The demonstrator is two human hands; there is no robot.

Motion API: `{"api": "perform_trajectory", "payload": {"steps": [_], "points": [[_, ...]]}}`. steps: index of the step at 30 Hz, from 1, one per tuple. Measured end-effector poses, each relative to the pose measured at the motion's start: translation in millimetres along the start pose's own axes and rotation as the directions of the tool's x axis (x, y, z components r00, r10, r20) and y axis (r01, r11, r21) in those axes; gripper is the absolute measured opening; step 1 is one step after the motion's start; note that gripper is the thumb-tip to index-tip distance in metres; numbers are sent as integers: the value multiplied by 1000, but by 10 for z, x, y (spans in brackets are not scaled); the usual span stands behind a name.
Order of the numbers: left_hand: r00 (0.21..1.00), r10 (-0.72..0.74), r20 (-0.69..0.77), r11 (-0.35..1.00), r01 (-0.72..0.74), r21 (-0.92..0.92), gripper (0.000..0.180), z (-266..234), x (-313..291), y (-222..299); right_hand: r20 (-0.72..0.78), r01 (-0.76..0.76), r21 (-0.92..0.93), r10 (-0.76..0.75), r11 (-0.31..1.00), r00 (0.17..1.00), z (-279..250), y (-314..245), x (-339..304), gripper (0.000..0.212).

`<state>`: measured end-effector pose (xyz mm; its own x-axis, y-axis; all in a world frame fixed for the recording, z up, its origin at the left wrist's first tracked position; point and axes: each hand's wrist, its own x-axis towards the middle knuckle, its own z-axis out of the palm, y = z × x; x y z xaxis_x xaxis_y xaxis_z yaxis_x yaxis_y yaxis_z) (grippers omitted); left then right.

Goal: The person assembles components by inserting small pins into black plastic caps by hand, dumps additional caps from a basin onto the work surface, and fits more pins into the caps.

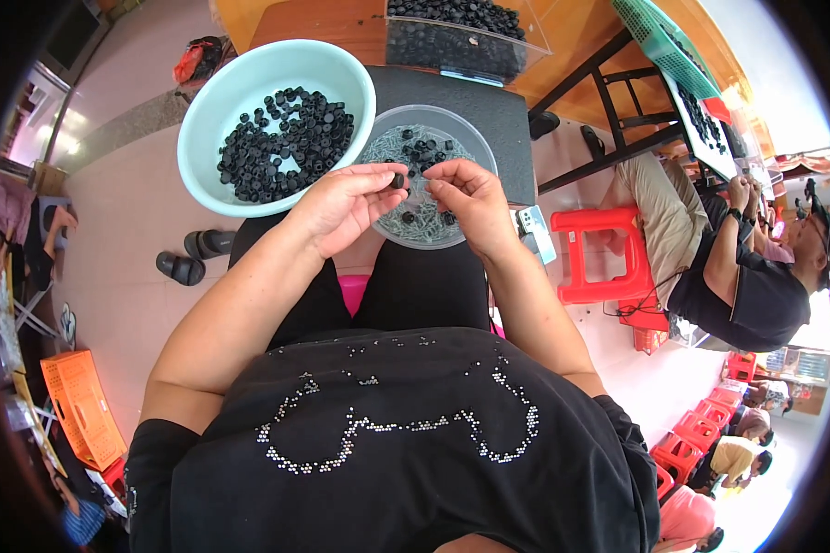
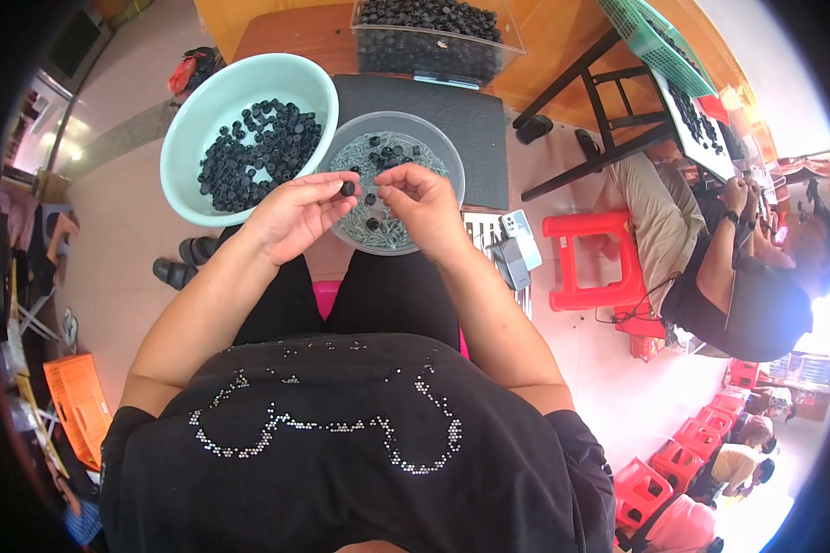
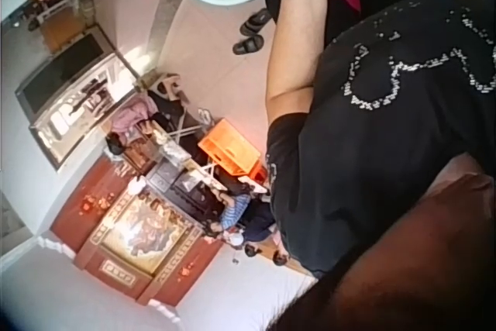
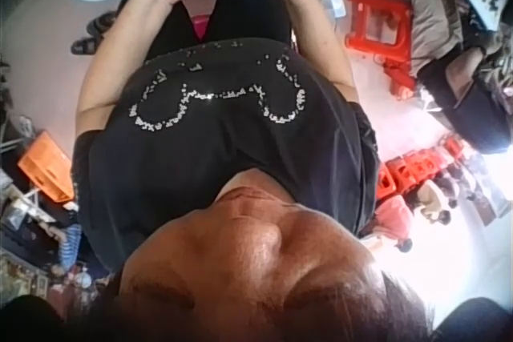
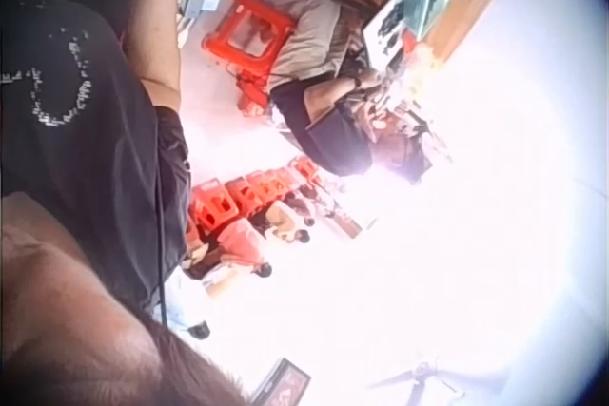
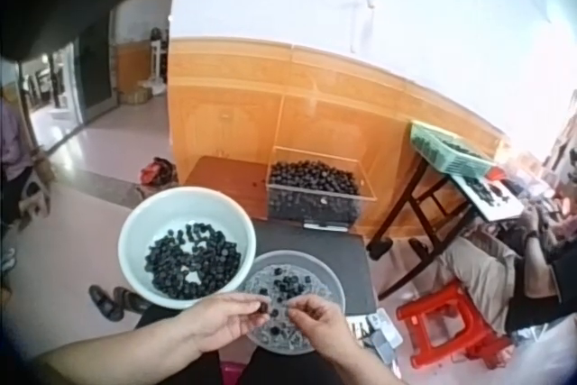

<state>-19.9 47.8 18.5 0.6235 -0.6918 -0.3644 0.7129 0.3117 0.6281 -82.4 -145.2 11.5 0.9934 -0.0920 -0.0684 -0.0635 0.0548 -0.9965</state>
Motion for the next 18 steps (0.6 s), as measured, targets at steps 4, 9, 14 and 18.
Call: {"api": "perform_trajectory", "payload": {"steps": [4, 9, 14, 18], "points": [[999, -8, -37, 1000, 9, 11, 23, 1, -15, -44, -36, 2, -22, -3, 1000, 999, 2, -10, 10, 9], [990, 143, -21, 986, -140, 95, 15, -116, -30, 175, -112, -15, -48, 9, 999, 994, -62, -27, 23, 7], [885, 382, -267, 893, -279, 352, 14, -311, -25, 485, -99, 19, -66, -26, 998, 995, -101, 45, 59, 8], [917, 398, -17, 614, -252, 748, 16, -59, 129, 53, -118, -5, -83, -5, 997, 993, -89, 45, 56, 8]]}}
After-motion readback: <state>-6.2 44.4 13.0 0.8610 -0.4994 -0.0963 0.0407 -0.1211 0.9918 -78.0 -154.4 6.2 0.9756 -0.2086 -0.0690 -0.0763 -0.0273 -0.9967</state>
